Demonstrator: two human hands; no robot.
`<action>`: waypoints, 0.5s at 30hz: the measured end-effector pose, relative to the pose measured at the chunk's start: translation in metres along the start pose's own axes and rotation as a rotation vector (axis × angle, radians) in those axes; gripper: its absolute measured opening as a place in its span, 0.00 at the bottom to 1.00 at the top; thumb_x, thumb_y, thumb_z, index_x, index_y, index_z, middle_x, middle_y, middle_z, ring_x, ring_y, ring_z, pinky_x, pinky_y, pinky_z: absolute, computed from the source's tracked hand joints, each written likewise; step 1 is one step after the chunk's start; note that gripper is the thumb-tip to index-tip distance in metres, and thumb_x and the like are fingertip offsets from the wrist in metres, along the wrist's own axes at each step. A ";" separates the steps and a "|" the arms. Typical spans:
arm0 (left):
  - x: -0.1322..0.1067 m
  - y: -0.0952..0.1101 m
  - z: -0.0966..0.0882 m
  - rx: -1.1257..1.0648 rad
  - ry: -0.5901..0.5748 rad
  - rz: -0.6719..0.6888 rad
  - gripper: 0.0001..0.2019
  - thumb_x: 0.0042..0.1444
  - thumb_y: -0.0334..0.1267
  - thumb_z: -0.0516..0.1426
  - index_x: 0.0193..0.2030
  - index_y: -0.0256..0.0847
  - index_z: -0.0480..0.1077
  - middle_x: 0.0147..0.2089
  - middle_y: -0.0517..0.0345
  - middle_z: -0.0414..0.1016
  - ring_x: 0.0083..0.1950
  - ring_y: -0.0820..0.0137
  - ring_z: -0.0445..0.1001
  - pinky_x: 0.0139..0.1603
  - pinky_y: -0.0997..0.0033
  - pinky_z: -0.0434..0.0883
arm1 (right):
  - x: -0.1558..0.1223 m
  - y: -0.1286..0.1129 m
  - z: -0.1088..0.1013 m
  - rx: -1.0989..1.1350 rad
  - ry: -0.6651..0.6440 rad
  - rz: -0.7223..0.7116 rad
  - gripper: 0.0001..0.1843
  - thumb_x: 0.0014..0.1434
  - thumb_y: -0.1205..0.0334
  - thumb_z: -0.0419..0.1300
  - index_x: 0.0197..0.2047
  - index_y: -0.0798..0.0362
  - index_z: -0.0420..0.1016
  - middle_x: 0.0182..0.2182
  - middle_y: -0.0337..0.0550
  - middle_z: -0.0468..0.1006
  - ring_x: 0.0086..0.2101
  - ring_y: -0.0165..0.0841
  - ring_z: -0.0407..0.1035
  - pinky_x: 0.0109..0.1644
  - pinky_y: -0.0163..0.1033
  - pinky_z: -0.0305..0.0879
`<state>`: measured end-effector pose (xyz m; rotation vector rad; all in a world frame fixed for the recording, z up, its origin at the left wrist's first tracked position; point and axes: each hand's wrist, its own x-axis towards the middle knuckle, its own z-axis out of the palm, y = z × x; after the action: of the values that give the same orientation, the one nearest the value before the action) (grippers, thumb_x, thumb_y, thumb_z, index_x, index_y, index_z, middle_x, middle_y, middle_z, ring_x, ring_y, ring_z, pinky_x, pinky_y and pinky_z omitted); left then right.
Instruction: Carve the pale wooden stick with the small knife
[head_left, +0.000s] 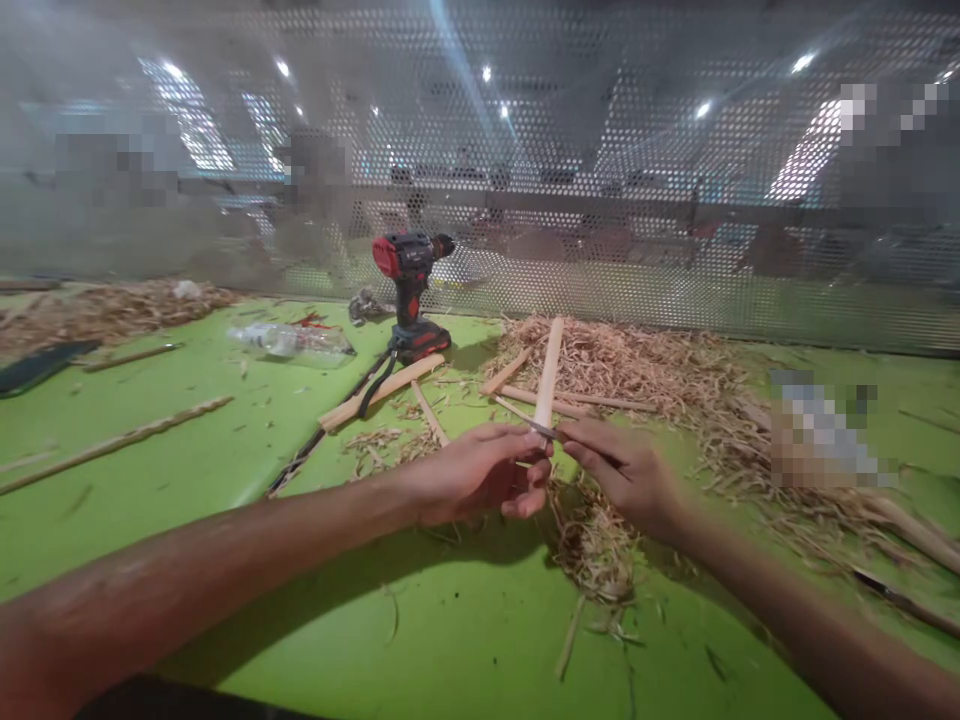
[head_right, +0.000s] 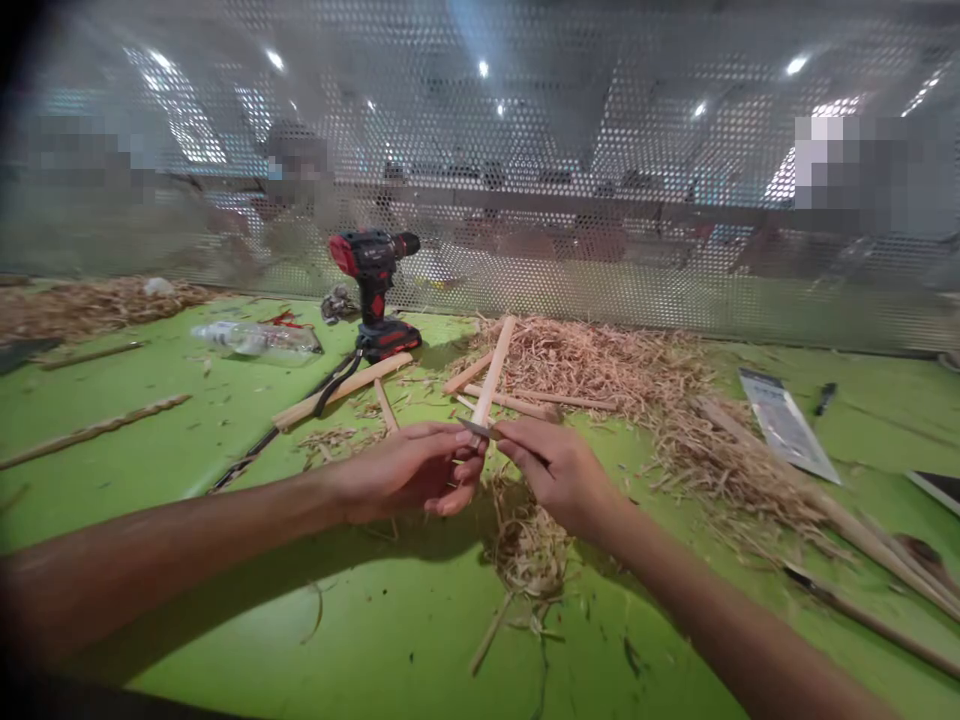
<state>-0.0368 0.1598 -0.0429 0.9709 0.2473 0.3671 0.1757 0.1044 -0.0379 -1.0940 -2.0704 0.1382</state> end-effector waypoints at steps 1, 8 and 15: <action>0.000 0.000 0.000 0.009 -0.011 0.003 0.07 0.68 0.38 0.52 0.40 0.37 0.66 0.32 0.61 0.65 0.28 0.76 0.72 0.26 0.76 0.60 | 0.000 -0.001 0.002 -0.005 0.010 -0.027 0.14 0.67 0.63 0.56 0.49 0.45 0.81 0.42 0.43 0.84 0.40 0.38 0.79 0.44 0.44 0.79; -0.002 -0.004 0.003 -0.005 -0.056 0.001 0.08 0.66 0.39 0.55 0.39 0.36 0.66 0.31 0.62 0.62 0.28 0.76 0.70 0.28 0.74 0.61 | -0.003 -0.001 0.001 -0.063 0.028 -0.084 0.15 0.67 0.61 0.56 0.52 0.42 0.81 0.38 0.39 0.84 0.37 0.37 0.79 0.40 0.40 0.78; -0.004 -0.001 0.009 -0.062 -0.064 -0.009 0.07 0.65 0.36 0.56 0.37 0.35 0.68 0.30 0.63 0.58 0.26 0.78 0.64 0.31 0.74 0.61 | -0.001 0.004 -0.004 -0.188 0.014 -0.157 0.15 0.68 0.61 0.54 0.49 0.49 0.82 0.33 0.44 0.82 0.32 0.35 0.76 0.32 0.39 0.74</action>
<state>-0.0375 0.1508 -0.0390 0.9191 0.1812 0.3330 0.1814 0.1047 -0.0375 -1.0331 -2.1809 -0.1448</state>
